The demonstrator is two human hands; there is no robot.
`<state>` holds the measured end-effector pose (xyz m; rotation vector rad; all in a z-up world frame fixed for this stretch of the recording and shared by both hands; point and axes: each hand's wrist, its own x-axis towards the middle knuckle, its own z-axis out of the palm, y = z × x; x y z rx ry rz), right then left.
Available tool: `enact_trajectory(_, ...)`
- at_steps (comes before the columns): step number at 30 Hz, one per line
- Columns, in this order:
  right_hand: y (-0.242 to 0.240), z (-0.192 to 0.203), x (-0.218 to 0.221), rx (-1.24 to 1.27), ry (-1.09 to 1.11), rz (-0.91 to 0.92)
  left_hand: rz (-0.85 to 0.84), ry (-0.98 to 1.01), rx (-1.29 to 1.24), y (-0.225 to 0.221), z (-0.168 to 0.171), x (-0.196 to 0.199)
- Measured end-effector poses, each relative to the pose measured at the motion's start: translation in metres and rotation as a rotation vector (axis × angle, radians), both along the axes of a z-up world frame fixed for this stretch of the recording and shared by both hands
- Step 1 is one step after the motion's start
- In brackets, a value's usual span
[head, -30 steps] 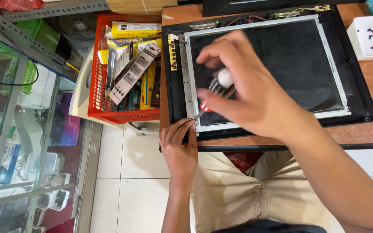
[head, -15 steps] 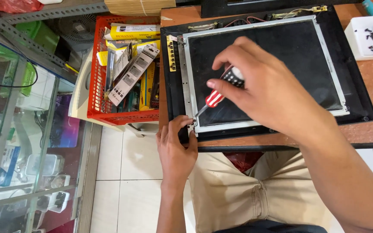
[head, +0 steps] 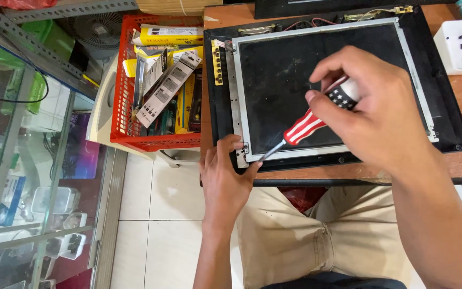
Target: Using a screwdriver to remove screws from the internal metal frame of an electronic device for disassembly.
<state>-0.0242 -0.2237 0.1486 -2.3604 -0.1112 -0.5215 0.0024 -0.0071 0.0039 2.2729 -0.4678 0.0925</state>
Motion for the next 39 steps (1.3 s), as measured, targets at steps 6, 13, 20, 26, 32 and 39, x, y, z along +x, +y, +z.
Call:
enact_trajectory(6,-0.014,-0.014,0.000,-0.017,0.020,-0.015,0.115,0.289,-0.096,-0.001,0.007,-0.002)
enact_trajectory(13,-0.015,-0.023,0.001,0.051,0.038,-0.021,0.110,0.184,-0.143,-0.005,-0.004,-0.004)
enact_trajectory(20,-0.011,-0.020,0.002,0.074,0.016,0.004,0.059,0.131,-0.180,-0.002,-0.007,-0.007)
enact_trajectory(26,-0.010,-0.022,0.003,0.095,0.024,0.014,0.074,0.090,-0.116,-0.003,-0.011,-0.008)
enact_trajectory(32,-0.007,-0.023,0.008,0.102,-0.031,0.038,0.097,0.076,-0.183,-0.005,-0.013,-0.010)
enact_trajectory(39,-0.002,-0.031,0.013,0.084,-0.022,0.047,0.118,0.112,-0.196,-0.005,-0.013,-0.010)
